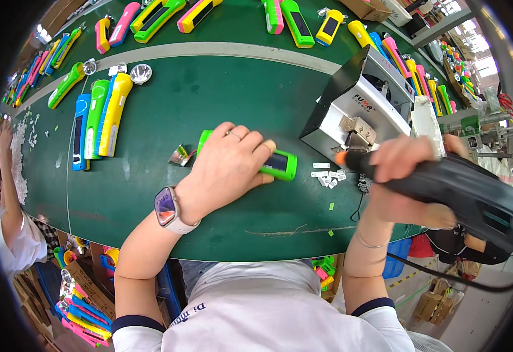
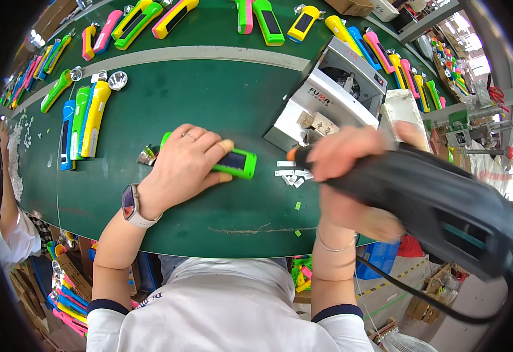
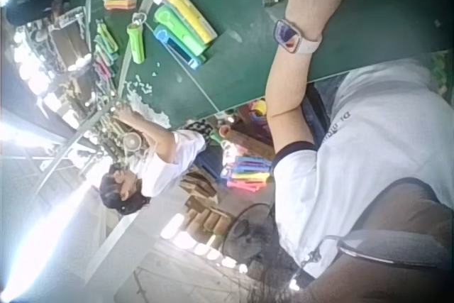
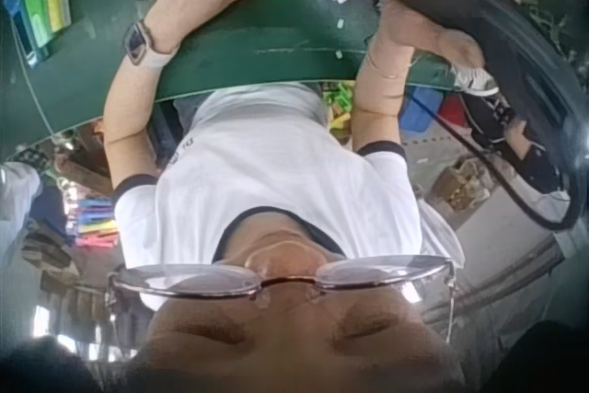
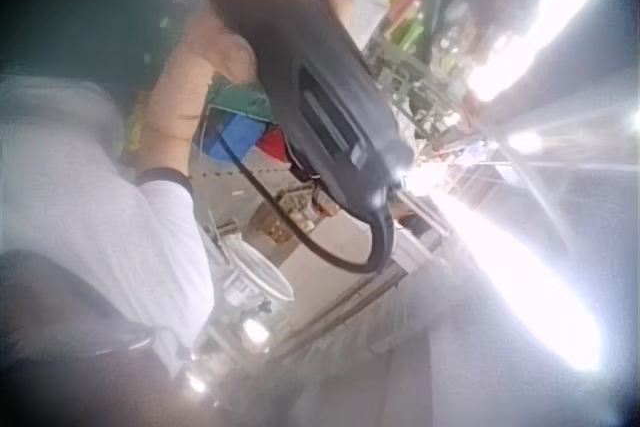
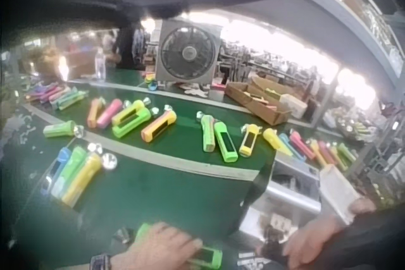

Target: The person assembles flashlights by fitting casing parts together by hand, driving screws into the housings using a power screwdriver, and placing the assembled flashlights onto the conveyor belt.

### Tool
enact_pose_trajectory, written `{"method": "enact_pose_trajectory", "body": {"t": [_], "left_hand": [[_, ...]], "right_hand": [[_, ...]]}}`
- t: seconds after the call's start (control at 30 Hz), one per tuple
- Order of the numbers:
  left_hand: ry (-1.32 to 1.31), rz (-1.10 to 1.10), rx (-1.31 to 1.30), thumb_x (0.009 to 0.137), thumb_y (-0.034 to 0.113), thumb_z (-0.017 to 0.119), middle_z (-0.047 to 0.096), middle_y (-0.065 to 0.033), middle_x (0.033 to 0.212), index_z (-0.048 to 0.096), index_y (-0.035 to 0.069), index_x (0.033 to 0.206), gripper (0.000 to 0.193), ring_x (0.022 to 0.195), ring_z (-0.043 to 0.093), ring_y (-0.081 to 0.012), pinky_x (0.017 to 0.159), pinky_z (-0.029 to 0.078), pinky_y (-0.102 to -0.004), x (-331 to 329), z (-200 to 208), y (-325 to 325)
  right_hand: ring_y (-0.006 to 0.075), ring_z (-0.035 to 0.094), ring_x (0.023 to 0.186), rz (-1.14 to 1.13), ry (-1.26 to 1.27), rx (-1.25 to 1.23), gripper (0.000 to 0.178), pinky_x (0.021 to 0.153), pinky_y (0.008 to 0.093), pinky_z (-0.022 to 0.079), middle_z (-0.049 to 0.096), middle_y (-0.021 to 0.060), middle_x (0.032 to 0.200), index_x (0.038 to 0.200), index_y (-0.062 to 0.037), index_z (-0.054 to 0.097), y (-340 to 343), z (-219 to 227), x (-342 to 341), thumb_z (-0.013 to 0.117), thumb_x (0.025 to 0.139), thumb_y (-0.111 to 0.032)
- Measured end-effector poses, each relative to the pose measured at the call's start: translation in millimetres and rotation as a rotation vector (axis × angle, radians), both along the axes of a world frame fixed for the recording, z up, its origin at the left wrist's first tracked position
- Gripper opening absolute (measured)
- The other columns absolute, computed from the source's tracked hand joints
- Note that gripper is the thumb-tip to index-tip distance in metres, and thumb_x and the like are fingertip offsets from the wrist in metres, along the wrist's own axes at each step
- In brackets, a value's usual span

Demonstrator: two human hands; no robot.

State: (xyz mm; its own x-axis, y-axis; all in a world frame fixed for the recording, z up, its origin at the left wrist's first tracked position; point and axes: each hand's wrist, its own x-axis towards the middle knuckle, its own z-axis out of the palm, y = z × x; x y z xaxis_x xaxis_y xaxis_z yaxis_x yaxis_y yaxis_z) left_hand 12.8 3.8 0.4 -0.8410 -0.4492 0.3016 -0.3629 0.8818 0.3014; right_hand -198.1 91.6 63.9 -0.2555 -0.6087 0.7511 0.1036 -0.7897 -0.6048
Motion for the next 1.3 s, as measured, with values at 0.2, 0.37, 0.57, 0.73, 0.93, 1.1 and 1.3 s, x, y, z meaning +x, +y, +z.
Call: {"method": "enact_pose_trajectory", "body": {"t": [0.2,0.37,0.57,0.73,0.93,1.1,1.3], "left_hand": [[0.033,0.081,-0.076,0.067,0.029,0.076,0.06,-0.0055,0.095,0.061,0.008,0.106,0.047,0.091,0.057,-0.0234,0.089,0.042,-0.0397,-2,-4,-1],[0.042,0.087,-0.062,0.069,0.031,0.075,0.061,-0.0051,0.094,0.061,0.008,0.106,0.045,0.091,0.057,-0.0228,0.089,0.042,-0.0395,3,-5,-3],[0.044,0.074,-0.04,0.069,0.031,0.075,0.061,-0.0048,0.093,0.061,0.009,0.104,0.044,0.09,0.058,-0.0221,0.088,0.042,-0.0387,1,-8,-2],[0.05,0.089,-0.03,0.068,0.031,0.075,0.061,-0.0048,0.092,0.062,0.009,0.103,0.044,0.088,0.058,-0.0225,0.087,0.042,-0.0384,2,-10,-3],[0.048,0.09,-0.02,0.068,0.031,0.075,0.06,-0.0045,0.093,0.062,0.009,0.104,0.044,0.087,0.058,-0.0223,0.087,0.042,-0.038,3,-6,-2],[0.002,0.095,-0.109,0.068,0.032,0.074,0.06,-0.0047,0.093,0.061,0.009,0.108,0.048,0.088,0.057,-0.0212,0.089,0.041,-0.0381,11,-9,4],[-0.009,0.052,-0.024,0.068,0.034,0.074,0.059,-0.0044,0.09,0.062,0.008,0.105,0.047,0.087,0.055,-0.0215,0.09,0.04,-0.0402,43,2,11]], "right_hand": [[0.0134,0.048,0.056,-0.358,0.084,0.306,0.076,0.054,0.0295,0.041,0.048,0.0042,0.069,0.124,-0.0078,0.038,-20,12,-21,0.048,0.082,-0.07],[0.0154,0.049,0.048,0.084,-0.226,0.166,0.087,0.048,0.0295,0.043,0.05,0.0079,0.064,0.128,-0.0025,0.035,-20,1,-15,0.049,0.078,-0.073],[0.0223,0.053,0.053,0.201,-0.185,0.095,0.104,0.053,0.0354,0.046,0.054,0.013,0.071,0.133,-0.0056,0.03,-9,-19,21,0.057,0.065,-0.079],[0.0225,0.055,0.054,0.249,-0.172,0.125,0.103,0.053,0.0347,0.047,0.055,0.0137,0.071,0.125,-0.005,0.036,-19,-39,24,0.061,0.06,-0.08],[0.0181,0.051,0.05,0.216,-0.042,0.312,0.098,0.047,0.028,0.043,0.052,0.0088,0.065,0.119,-0.0057,0.04,-24,-47,35,0.061,0.059,-0.081],[0.0196,0.052,0.051,0.342,-0.193,0.196,0.101,0.048,0.0312,0.044,0.054,0.0113,0.066,0.122,-0.0032,0.037,-22,-50,25,0.059,0.062,-0.081],[0.0168,0.048,0.048,0.071,-0.208,0.076,0.1,0.049,0.0319,0.042,0.051,0.0063,0.071,0.134,-0.0077,0.03,16,-9,-3,0.05,0.069,-0.081]]}}
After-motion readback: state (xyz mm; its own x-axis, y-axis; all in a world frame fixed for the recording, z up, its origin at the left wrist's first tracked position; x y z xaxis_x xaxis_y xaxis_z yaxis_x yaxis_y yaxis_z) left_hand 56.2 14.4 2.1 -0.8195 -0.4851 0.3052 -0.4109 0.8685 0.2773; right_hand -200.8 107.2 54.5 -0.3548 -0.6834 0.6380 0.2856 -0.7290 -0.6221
